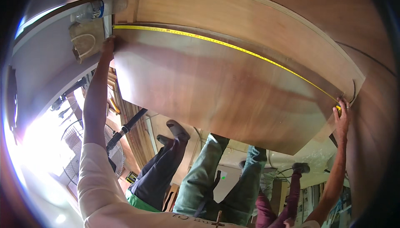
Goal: The person measures a piece of wood using a tape measure and marks it with a pencil, then positions a smaller wooden board and marks it as well.
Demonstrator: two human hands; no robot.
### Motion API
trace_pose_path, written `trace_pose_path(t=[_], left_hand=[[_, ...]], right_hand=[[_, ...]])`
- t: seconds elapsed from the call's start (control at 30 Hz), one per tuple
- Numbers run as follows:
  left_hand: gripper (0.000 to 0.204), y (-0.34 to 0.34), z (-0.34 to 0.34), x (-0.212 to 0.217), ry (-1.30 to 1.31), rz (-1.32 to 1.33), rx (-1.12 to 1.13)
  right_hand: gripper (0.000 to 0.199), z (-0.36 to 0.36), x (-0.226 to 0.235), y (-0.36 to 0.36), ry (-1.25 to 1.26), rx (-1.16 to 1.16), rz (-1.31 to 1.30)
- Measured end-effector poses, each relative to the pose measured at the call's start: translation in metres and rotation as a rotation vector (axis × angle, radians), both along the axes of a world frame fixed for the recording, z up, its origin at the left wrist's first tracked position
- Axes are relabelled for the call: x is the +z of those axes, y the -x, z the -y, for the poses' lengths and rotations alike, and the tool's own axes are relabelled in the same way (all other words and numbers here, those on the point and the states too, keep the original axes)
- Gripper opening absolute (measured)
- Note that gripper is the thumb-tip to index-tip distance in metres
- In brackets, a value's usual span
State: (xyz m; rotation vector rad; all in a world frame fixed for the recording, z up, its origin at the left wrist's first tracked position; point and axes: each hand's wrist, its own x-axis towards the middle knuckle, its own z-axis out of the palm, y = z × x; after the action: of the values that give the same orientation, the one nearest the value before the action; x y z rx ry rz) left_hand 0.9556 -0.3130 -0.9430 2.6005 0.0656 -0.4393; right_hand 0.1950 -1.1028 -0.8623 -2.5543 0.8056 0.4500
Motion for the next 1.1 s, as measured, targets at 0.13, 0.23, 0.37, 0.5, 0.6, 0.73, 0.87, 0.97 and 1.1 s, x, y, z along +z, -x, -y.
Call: trace_pose_path(t=[0.13,0.23,0.37,0.5,0.6,0.73,0.87,0.97,1.1], left_hand=[[0.041,0.015,0.018,-0.020,-0.446,0.330,0.035],[0.051,0.057,0.077,-0.014,-0.544,0.846,-0.441],[0.032,0.225,0.244,0.013,0.032,0.710,-0.542],[0.031,0.374,0.403,0.042,0.403,0.415,-0.787],[0.032,0.446,0.486,0.051,0.535,0.371,-0.960],[0.035,0.505,0.545,0.043,0.595,0.349,-1.131],[0.041,0.531,0.555,0.016,0.544,0.445,-1.246],[0.046,0.535,0.547,-0.004,0.388,0.465,-1.437],[0.049,0.539,0.542,-0.016,0.421,0.551,-1.457]], right_hand=[[0.040,-0.011,-0.002,-0.011,0.002,-0.043,-0.010],[0.037,-0.015,-0.001,-0.012,0.026,-0.083,0.068],[0.040,-0.011,-0.001,-0.006,0.098,-0.068,0.033],[0.042,-0.006,0.004,-0.003,0.129,0.004,-0.003],[0.042,-0.006,0.005,-0.004,0.122,0.013,0.026],[0.038,-0.007,0.002,0.000,0.126,0.000,0.080],[0.038,-0.003,-0.002,0.005,0.134,0.001,0.090],[0.036,0.001,-0.006,0.009,0.121,-0.010,0.094],[0.041,0.007,-0.006,0.013,0.078,0.012,0.115]])
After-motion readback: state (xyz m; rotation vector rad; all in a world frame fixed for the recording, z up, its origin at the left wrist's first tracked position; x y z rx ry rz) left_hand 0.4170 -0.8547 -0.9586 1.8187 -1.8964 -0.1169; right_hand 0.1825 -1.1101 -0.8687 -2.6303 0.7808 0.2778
